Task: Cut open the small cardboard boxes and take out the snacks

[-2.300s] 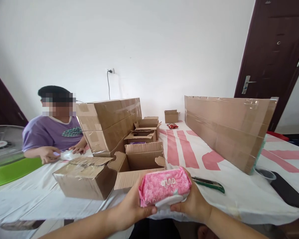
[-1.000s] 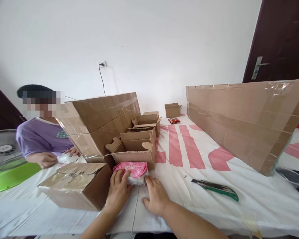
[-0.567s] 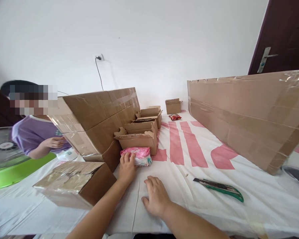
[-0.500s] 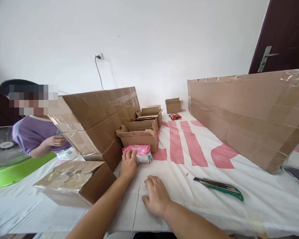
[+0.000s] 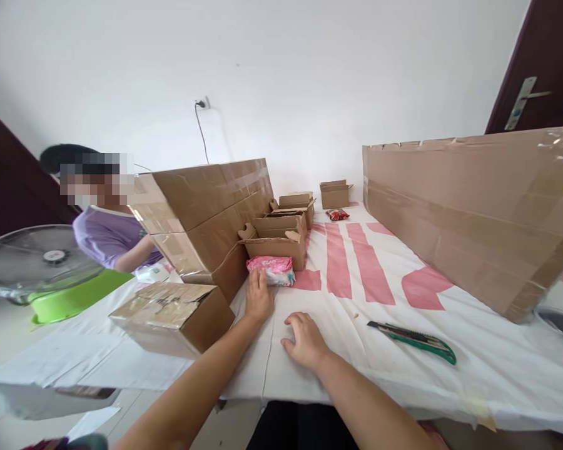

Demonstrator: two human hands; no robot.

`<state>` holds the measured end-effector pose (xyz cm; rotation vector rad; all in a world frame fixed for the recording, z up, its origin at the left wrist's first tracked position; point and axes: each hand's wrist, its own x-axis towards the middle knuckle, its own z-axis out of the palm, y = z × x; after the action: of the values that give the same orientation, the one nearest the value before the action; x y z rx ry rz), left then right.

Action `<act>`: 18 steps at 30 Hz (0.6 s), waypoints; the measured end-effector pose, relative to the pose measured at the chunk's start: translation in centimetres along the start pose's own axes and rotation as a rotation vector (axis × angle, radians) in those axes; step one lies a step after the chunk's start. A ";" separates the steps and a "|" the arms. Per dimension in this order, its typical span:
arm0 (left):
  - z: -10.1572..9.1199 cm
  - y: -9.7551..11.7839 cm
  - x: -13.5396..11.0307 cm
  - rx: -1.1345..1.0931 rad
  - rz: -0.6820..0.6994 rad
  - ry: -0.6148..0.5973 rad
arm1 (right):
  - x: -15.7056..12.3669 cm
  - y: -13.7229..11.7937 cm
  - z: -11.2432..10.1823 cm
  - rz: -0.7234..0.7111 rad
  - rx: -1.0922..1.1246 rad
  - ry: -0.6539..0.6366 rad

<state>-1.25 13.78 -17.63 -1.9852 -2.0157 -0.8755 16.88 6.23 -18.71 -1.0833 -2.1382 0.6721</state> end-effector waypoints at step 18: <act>-22.5 -14.4 0.0 0.061 -0.609 0.294 | -0.6 -0.5 0.0 -0.036 -0.064 -0.053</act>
<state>-21.14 3.03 -3.44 -1.1194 -2.4462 -1.1153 16.92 5.44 -18.59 -1.0688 -2.2333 0.6255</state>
